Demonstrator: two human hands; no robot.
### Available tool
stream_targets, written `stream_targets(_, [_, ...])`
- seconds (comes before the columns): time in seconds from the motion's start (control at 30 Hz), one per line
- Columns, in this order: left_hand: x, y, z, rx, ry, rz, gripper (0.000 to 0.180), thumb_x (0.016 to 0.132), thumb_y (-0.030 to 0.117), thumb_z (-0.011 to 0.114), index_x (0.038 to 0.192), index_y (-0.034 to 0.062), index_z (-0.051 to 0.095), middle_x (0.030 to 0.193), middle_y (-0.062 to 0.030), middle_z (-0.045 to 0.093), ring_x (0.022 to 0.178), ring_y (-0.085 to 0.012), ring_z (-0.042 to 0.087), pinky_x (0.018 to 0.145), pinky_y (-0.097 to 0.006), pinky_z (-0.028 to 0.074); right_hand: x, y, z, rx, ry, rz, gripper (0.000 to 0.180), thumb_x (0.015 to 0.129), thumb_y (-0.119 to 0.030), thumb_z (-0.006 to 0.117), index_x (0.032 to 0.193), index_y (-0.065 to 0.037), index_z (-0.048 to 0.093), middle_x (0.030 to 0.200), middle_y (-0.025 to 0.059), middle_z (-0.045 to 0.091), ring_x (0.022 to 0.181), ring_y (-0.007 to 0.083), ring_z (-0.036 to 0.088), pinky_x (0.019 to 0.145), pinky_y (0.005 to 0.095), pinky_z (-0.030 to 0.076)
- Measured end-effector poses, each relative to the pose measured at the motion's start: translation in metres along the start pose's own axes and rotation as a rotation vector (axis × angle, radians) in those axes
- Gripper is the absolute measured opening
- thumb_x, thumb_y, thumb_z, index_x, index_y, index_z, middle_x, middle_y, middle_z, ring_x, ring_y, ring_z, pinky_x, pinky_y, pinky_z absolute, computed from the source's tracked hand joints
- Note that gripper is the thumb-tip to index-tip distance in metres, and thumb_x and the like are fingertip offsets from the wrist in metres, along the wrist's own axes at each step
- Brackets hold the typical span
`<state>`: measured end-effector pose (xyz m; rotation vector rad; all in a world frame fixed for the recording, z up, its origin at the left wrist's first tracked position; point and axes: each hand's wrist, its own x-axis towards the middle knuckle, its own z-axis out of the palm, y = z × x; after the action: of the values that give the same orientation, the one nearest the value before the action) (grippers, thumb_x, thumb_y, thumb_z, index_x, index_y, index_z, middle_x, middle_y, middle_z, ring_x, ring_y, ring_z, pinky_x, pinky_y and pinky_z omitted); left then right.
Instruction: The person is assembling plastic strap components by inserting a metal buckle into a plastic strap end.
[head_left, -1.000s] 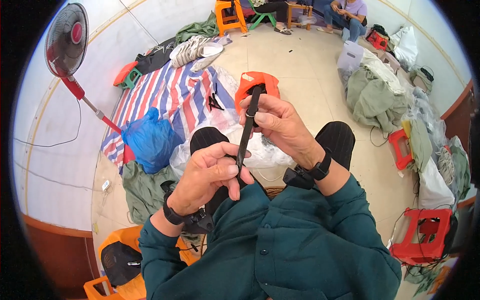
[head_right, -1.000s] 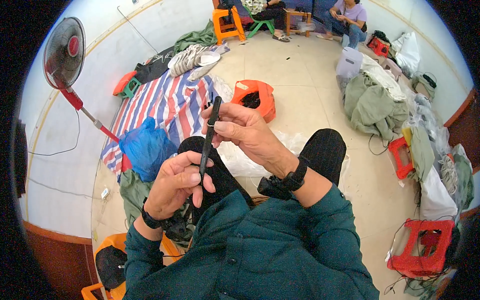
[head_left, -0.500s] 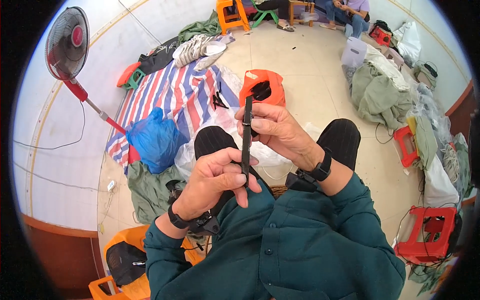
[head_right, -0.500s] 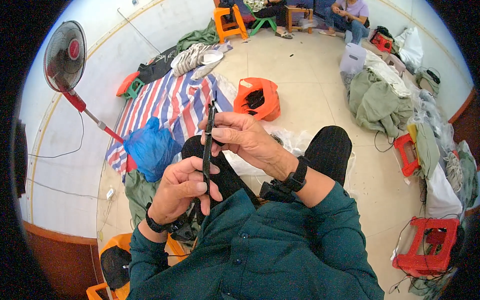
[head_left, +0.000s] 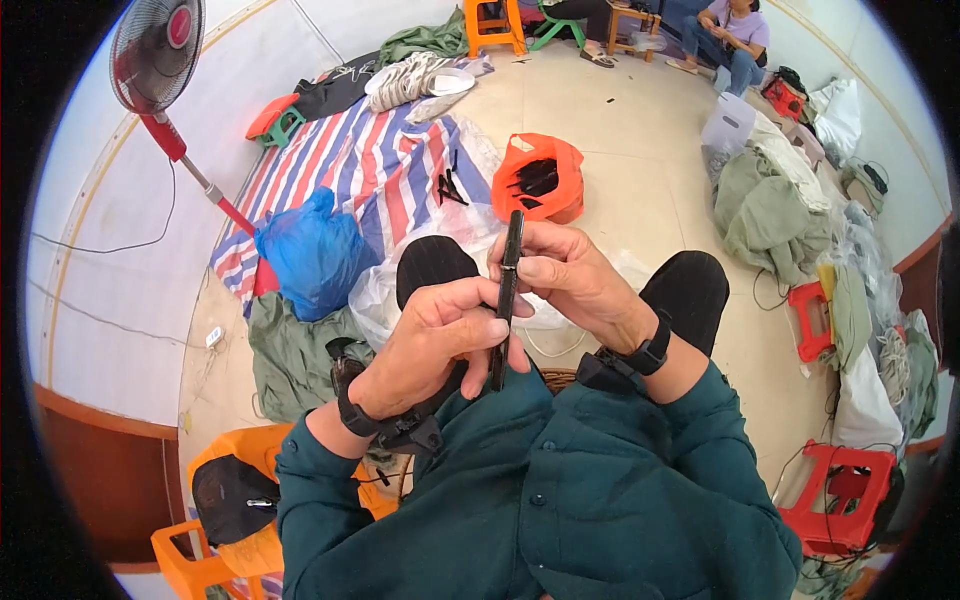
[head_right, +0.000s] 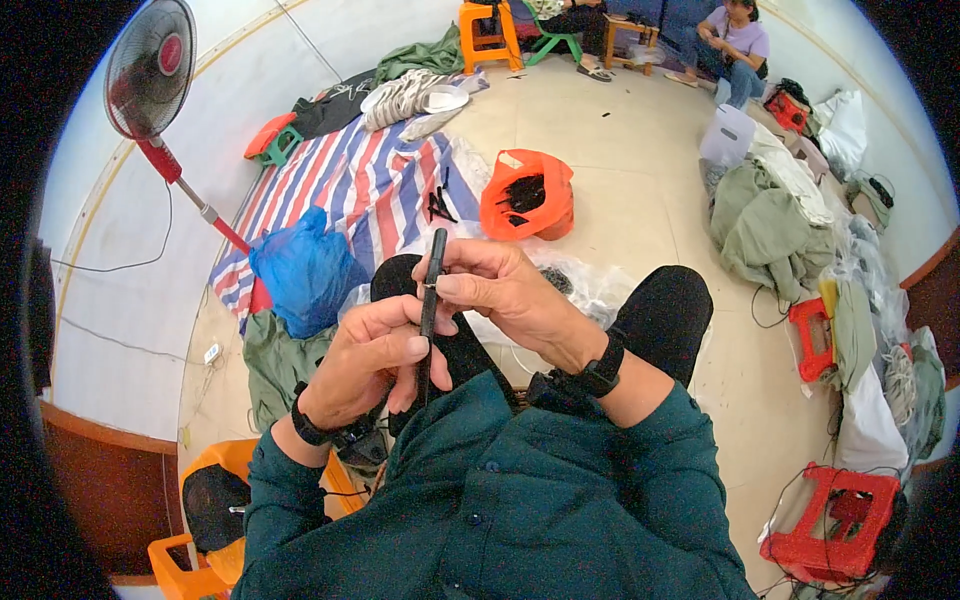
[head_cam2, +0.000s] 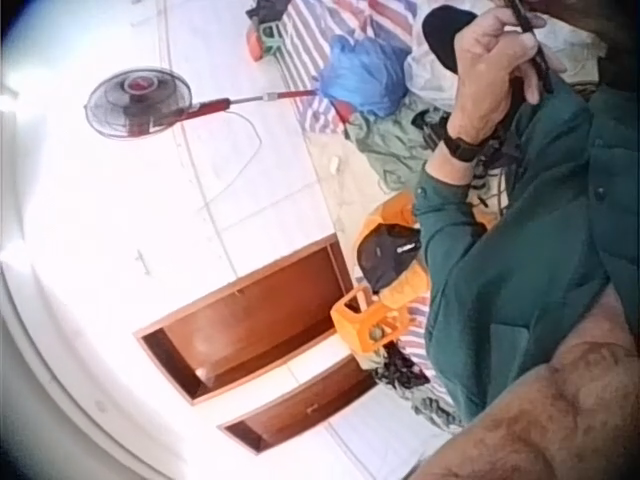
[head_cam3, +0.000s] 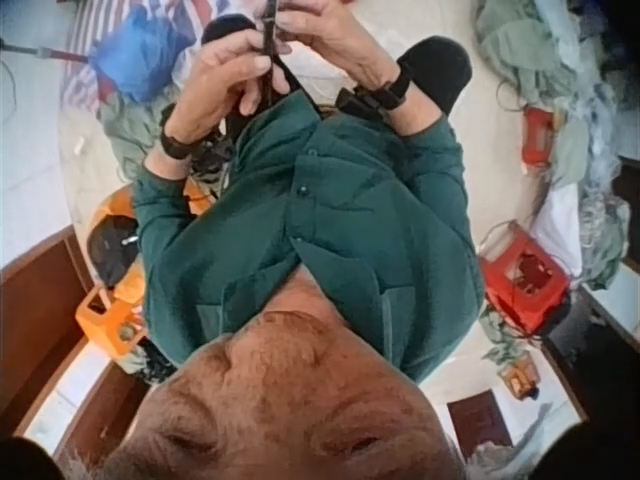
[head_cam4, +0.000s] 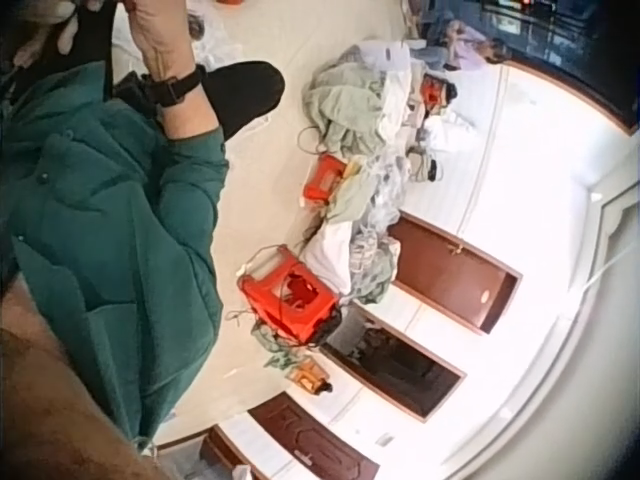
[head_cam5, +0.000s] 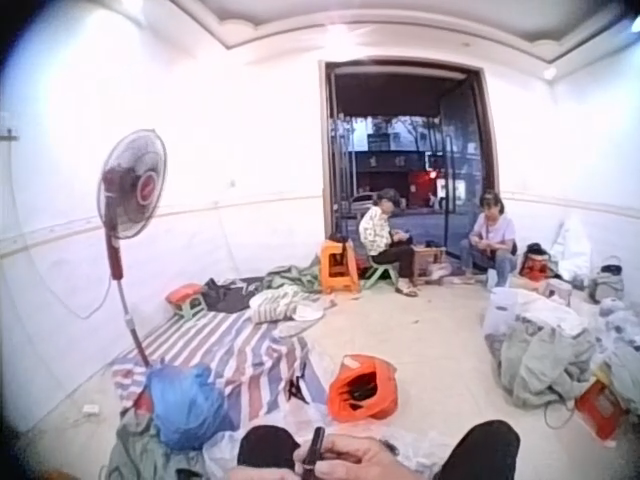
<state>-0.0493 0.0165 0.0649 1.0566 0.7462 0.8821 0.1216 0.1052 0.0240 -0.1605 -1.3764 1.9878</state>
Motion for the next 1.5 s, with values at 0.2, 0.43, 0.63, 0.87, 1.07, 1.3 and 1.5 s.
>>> stream_targets(0.2, [-0.003, 0.0, 0.001, -0.111, 0.042, -0.024, 0.024, 0.085, 0.01, 0.05, 0.106, -0.0021, 0.052, 0.074, -0.0168, 0.062, 0.04, -0.0108, 0.051, 0.041, -0.017, 0.042, 0.0, 0.009, -0.001, 0.125, -0.022, 0.069, 0.025, 0.085, -0.018, 0.058, 0.102, 0.0, 0.057, 0.081, 0.0028, 0.058, 0.071, 0.0097, 0.055, 0.066, 0.0223, 0.045])
stream_targets(0.43, [-0.004, 0.0, 0.002, -0.105, 0.06, -0.047, 0.029, 0.084, 0.01, 0.049, 0.111, -0.002, 0.049, 0.07, -0.0175, 0.061, 0.038, -0.0112, 0.05, 0.038, -0.018, 0.042, 0.001, 0.008, 0.0, 0.07, 0.006, 0.058, 0.023, 0.085, -0.018, 0.059, 0.099, 0.001, 0.058, 0.081, 0.0023, 0.058, 0.071, 0.0096, 0.054, 0.067, 0.0226, 0.045])
stream_targets(0.63, [-0.004, -0.004, 0.002, -0.175, 0.063, -0.059, 0.031, 0.084, 0.008, 0.048, 0.113, -0.002, 0.047, 0.07, -0.018, 0.062, 0.036, -0.0113, 0.049, 0.037, -0.018, 0.042, -0.002, 0.01, -0.001, 0.055, 0.008, 0.082, 0.026, 0.083, -0.02, 0.061, 0.099, 0.0, 0.059, 0.082, 0.0015, 0.055, 0.07, 0.0076, 0.05, 0.07, 0.0244, 0.046])
stream_targets(0.87, [-0.003, -0.005, 0.0, -0.173, 0.049, -0.063, 0.032, 0.084, 0.008, 0.05, 0.114, -0.0024, 0.047, 0.071, -0.0189, 0.062, 0.037, -0.0116, 0.051, 0.038, -0.018, 0.044, -0.003, 0.01, -0.001, 0.048, 0.027, 0.091, 0.024, 0.084, -0.018, 0.06, 0.099, 0.001, 0.059, 0.081, 0.0024, 0.057, 0.069, 0.0087, 0.052, 0.067, 0.0225, 0.044])
stream_targets(1.07, [-0.005, -0.009, -0.001, -0.24, 0.024, -0.068, 0.029, 0.085, 0.011, 0.052, 0.11, -0.0019, 0.046, 0.072, -0.0205, 0.062, 0.038, -0.0126, 0.052, 0.039, -0.02, 0.046, -0.004, 0.012, -0.001, 0.095, -0.001, 0.107, 0.022, 0.084, -0.018, 0.06, 0.095, 0.001, 0.059, 0.08, 0.0035, 0.059, 0.07, 0.01, 0.055, 0.067, 0.0221, 0.045])
stream_targets(1.3, [-0.004, -0.009, 0.006, -0.179, 0.082, -0.059, 0.03, 0.084, 0.015, 0.054, 0.107, -0.0019, 0.047, 0.069, -0.0172, 0.061, 0.034, -0.0085, 0.046, 0.034, -0.016, 0.038, -0.005, 0.014, -0.001, 0.15, -0.003, 0.126, 0.02, 0.085, -0.018, 0.06, 0.093, 0.0, 0.06, 0.083, 0.0044, 0.06, 0.071, 0.01, 0.055, 0.066, 0.0219, 0.046])
stream_targets(1.5, [-0.005, -0.011, 0.0, -0.201, 0.017, -0.077, 0.027, 0.086, 0.012, 0.051, 0.109, -0.0017, 0.046, 0.075, -0.0205, 0.062, 0.039, -0.0132, 0.053, 0.04, -0.02, 0.046, -0.007, 0.018, -0.003, 0.141, -0.011, 0.109, 0.022, 0.084, -0.019, 0.06, 0.095, 0.0, 0.06, 0.084, 0.0041, 0.06, 0.07, 0.0101, 0.056, 0.066, 0.022, 0.046])
